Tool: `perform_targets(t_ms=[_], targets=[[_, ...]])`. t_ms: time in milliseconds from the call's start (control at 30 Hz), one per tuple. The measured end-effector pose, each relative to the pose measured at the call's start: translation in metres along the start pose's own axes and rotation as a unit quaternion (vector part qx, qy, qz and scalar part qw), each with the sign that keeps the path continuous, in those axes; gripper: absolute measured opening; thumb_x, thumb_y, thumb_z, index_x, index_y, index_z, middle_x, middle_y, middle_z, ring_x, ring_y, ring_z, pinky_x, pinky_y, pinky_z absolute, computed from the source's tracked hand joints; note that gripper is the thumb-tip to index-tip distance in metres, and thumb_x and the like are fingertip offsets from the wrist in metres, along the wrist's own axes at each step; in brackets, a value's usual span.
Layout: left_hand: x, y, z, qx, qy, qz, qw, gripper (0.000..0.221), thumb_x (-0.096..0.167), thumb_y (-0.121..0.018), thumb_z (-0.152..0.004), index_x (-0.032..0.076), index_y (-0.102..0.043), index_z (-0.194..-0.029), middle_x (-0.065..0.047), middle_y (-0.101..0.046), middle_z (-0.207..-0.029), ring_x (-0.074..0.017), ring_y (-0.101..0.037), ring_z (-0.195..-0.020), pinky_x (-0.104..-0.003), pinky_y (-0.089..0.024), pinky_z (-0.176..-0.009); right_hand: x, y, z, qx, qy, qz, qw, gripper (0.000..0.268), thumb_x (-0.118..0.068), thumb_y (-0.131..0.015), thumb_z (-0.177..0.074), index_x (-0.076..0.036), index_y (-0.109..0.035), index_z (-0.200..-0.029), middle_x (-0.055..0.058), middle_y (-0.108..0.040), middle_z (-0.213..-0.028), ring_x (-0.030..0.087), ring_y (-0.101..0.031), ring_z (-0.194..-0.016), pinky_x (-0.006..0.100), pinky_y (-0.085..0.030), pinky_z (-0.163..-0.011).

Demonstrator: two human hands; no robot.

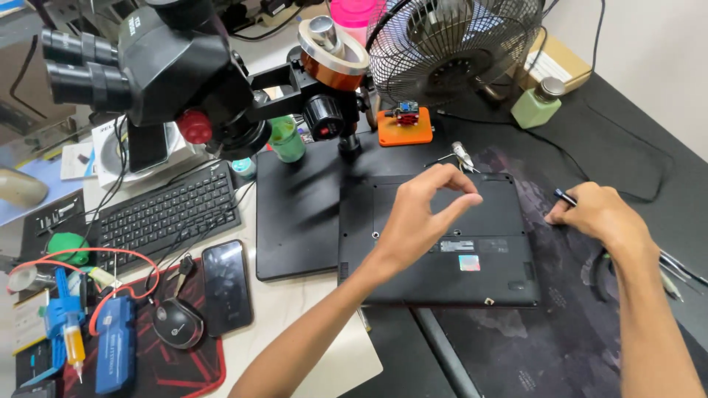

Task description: Replacing internal components and reassembling a laptop computer.

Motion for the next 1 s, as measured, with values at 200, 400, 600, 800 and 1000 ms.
perform_targets(t_ms=[200,400,600,800,1000], targets=[[-0.014,0.003,0.009,-0.063,0.037,-0.015,0.997,0.016,0.016,-0.074,-0.094,0.002,-0.067,-0.099,-0.009,-0.070,-0.094,-0.0203,-0.071,-0.091,-0.034,-0.056,-0.084,-0.002,-0.005,-0.002,0.009,0.008,-0.004,1.000,0.025,-0.026,-0.084,-0.081,-0.005,-0.084,-0.095,0.015,-0.080,-0.093,0.032,-0.076,-0.089,0.043,-0.059,-0.083],[-0.038,0.004,0.014,-0.081,0.054,0.011,0.995,0.016,0.015,-0.074,-0.091,0.001,-0.068,-0.096,-0.008,-0.074,-0.093,-0.0192,-0.074,-0.092,-0.034,-0.057,-0.083,-0.008,-0.005,-0.001,0.002,0.018,-0.010,1.000,0.023,-0.020,-0.080,-0.083,-0.005,-0.084,-0.098,0.012,-0.082,-0.096,0.030,-0.080,-0.091,0.041,-0.060,-0.086],[-0.050,-0.001,0.021,-0.089,0.117,0.064,0.987,0.016,0.015,-0.072,-0.093,0.000,-0.067,-0.095,-0.007,-0.075,-0.094,-0.0164,-0.076,-0.094,-0.031,-0.060,-0.083,-0.071,0.040,0.061,0.048,0.062,-0.032,0.996,0.024,-0.020,-0.082,-0.081,-0.004,-0.078,-0.098,0.015,-0.071,-0.073,0.024,-0.065,-0.068,0.038,-0.051,-0.067],[-0.038,-0.005,0.025,-0.051,0.107,0.074,0.990,0.018,0.014,-0.075,-0.091,-0.002,-0.066,-0.094,-0.009,-0.075,-0.096,-0.0182,-0.076,-0.093,-0.031,-0.060,-0.084,-0.152,0.057,0.136,-0.002,0.131,-0.173,0.976,0.020,-0.023,-0.083,-0.080,-0.008,-0.074,-0.089,0.001,-0.034,-0.055,0.012,-0.031,-0.052,0.033,-0.028,-0.049],[-0.033,-0.003,0.025,-0.027,0.125,0.092,0.987,0.016,0.012,-0.073,-0.094,-0.002,-0.066,-0.095,-0.010,-0.077,-0.096,-0.0169,-0.076,-0.092,-0.031,-0.060,-0.083,-0.171,0.055,0.156,0.018,0.150,-0.205,0.967,0.016,-0.021,-0.083,-0.080,-0.008,-0.078,-0.088,-0.002,-0.032,-0.055,0.011,-0.028,-0.053,0.032,-0.023,-0.048]])
Point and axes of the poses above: each hand's wrist, its own z-axis away from the middle knuckle, its own y-axis out of the back of the hand, x = y × z, the point moved 2 cm from there along -z, towards the middle knuckle
